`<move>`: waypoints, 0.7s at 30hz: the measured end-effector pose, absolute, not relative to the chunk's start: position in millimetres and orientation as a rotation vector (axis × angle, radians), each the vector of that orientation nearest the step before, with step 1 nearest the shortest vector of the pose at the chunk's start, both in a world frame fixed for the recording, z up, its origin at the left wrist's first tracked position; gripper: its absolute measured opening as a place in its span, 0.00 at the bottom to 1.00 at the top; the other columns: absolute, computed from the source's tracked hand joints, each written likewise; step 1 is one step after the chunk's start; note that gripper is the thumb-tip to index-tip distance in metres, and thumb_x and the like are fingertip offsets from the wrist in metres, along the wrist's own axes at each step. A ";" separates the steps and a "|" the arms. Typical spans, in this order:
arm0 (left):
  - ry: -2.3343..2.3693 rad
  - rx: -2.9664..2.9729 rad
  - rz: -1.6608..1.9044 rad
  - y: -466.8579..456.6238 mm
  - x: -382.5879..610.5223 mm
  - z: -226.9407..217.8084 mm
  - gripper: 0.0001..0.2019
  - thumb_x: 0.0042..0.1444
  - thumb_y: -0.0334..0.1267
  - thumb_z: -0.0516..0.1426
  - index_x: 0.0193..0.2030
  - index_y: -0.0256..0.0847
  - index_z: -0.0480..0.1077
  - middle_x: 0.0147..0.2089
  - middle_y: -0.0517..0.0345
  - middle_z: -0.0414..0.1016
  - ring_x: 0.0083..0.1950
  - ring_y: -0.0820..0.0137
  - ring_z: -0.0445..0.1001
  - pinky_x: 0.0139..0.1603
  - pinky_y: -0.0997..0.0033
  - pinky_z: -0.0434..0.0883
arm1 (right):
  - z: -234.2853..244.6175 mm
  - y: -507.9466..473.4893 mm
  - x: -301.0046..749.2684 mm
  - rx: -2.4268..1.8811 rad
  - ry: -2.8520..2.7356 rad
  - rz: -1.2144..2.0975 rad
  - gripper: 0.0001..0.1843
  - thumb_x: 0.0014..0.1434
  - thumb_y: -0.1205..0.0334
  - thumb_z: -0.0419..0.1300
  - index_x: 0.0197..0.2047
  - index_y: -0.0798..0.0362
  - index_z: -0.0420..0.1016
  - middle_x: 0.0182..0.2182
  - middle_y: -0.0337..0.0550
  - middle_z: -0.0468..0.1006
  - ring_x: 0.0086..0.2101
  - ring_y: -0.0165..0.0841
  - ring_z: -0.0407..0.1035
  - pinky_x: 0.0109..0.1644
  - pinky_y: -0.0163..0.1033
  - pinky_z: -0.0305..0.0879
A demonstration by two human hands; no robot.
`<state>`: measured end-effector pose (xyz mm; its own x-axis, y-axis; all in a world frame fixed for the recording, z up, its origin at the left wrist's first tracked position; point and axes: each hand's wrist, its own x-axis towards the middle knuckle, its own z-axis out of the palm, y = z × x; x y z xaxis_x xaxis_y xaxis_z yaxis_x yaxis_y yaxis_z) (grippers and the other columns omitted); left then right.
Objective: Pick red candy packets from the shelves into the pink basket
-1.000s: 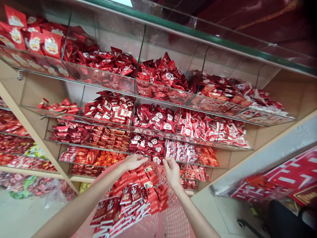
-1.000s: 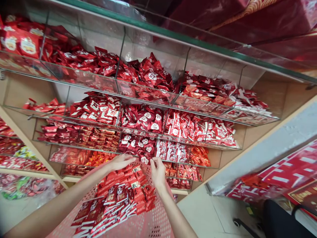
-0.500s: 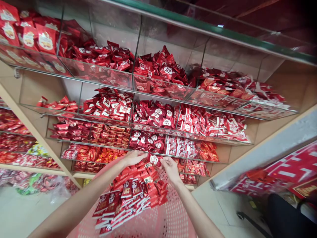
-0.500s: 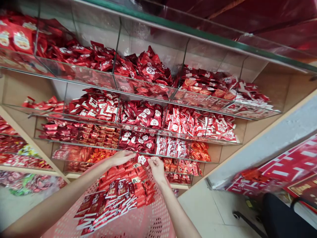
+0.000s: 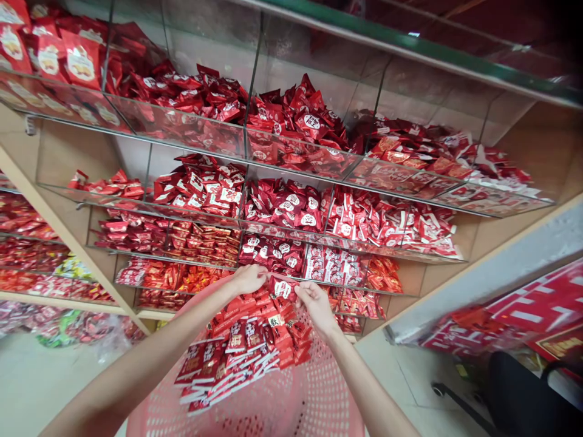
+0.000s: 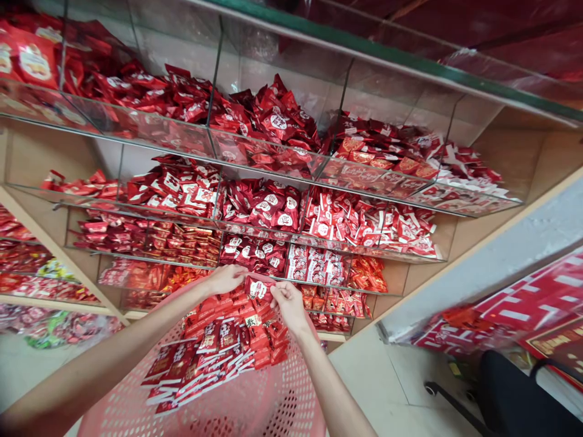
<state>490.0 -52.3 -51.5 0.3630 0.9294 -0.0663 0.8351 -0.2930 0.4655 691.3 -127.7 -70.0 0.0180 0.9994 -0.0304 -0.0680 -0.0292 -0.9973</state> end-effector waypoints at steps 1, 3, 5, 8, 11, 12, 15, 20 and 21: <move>1.533 2.226 0.303 -50.2 489.9 -50.8 0.14 0.55 0.43 0.49 0.41 0.48 0.74 0.42 0.58 0.78 0.46 0.62 0.73 0.45 0.71 0.65 | -67.8 -128.3 691.8 -1.186 -1.136 1.254 0.19 0.46 0.47 0.63 0.30 0.54 0.66 0.15 0.32 0.69 0.16 0.24 0.58 0.21 0.30 0.53; 1.513 2.251 0.308 -45.0 489.8 -47.9 0.13 0.54 0.41 0.50 0.41 0.48 0.74 0.39 0.59 0.78 0.43 0.63 0.74 0.42 0.72 0.65 | -62.1 -130.1 693.1 -1.181 -1.157 1.268 0.19 0.47 0.46 0.63 0.31 0.54 0.66 0.15 0.32 0.69 0.16 0.24 0.58 0.21 0.30 0.53; 1.475 2.264 0.338 -39.1 490.1 -43.4 0.13 0.54 0.40 0.50 0.41 0.49 0.74 0.38 0.61 0.78 0.41 0.66 0.74 0.39 0.74 0.65 | -54.1 -133.6 695.1 -1.179 -1.176 1.284 0.19 0.47 0.46 0.62 0.32 0.54 0.66 0.15 0.33 0.69 0.16 0.24 0.59 0.21 0.30 0.53; 1.417 2.276 0.414 -31.3 490.1 -37.5 0.13 0.54 0.39 0.51 0.41 0.48 0.75 0.38 0.62 0.79 0.40 0.68 0.73 0.39 0.77 0.64 | -39.9 -143.4 700.4 -1.174 -1.209 1.310 0.18 0.49 0.48 0.62 0.32 0.55 0.66 0.15 0.33 0.69 0.16 0.23 0.59 0.21 0.29 0.54; 1.392 2.260 0.457 -26.3 487.3 -37.5 0.13 0.53 0.38 0.51 0.39 0.45 0.76 0.36 0.63 0.79 0.38 0.70 0.73 0.38 0.78 0.63 | -31.4 -158.0 709.7 -1.199 -1.276 1.376 0.16 0.49 0.50 0.62 0.31 0.55 0.66 0.16 0.33 0.70 0.17 0.23 0.60 0.22 0.29 0.56; 1.388 2.251 0.459 -25.3 485.7 -39.0 0.13 0.53 0.38 0.51 0.38 0.45 0.76 0.34 0.63 0.78 0.37 0.70 0.73 0.38 0.78 0.63 | -31.0 -163.1 713.6 -1.214 -1.302 1.411 0.16 0.50 0.50 0.62 0.31 0.55 0.66 0.16 0.33 0.71 0.17 0.23 0.61 0.22 0.29 0.56; 1.396 2.227 0.477 -23.0 480.8 -44.6 0.13 0.53 0.39 0.52 0.38 0.44 0.76 0.32 0.64 0.78 0.36 0.71 0.72 0.38 0.79 0.63 | -37.1 -175.9 725.3 -1.280 -1.379 1.558 0.16 0.48 0.51 0.62 0.30 0.55 0.65 0.17 0.33 0.71 0.16 0.23 0.62 0.20 0.28 0.55; 1.406 2.218 0.494 -20.4 478.2 -48.3 0.12 0.52 0.40 0.52 0.39 0.45 0.76 0.35 0.64 0.79 0.39 0.70 0.72 0.40 0.79 0.63 | -59.6 -185.2 731.3 -1.541 -1.570 1.718 0.08 0.44 0.61 0.62 0.26 0.54 0.65 0.11 0.32 0.68 0.13 0.26 0.63 0.17 0.28 0.56; 1.410 2.214 0.495 -20.2 478.2 -47.9 0.13 0.52 0.40 0.53 0.40 0.45 0.76 0.35 0.64 0.79 0.40 0.70 0.72 0.40 0.79 0.63 | -64.6 -185.7 730.0 -1.596 -1.592 1.701 0.06 0.44 0.64 0.61 0.25 0.54 0.66 0.10 0.32 0.68 0.13 0.27 0.63 0.17 0.29 0.57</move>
<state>478.2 -20.2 -47.9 0.4082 0.9115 0.0508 0.7434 -0.3642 0.5610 730.0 -185.7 -64.6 -0.3272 0.8092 -0.4880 0.4330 -0.3306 -0.8386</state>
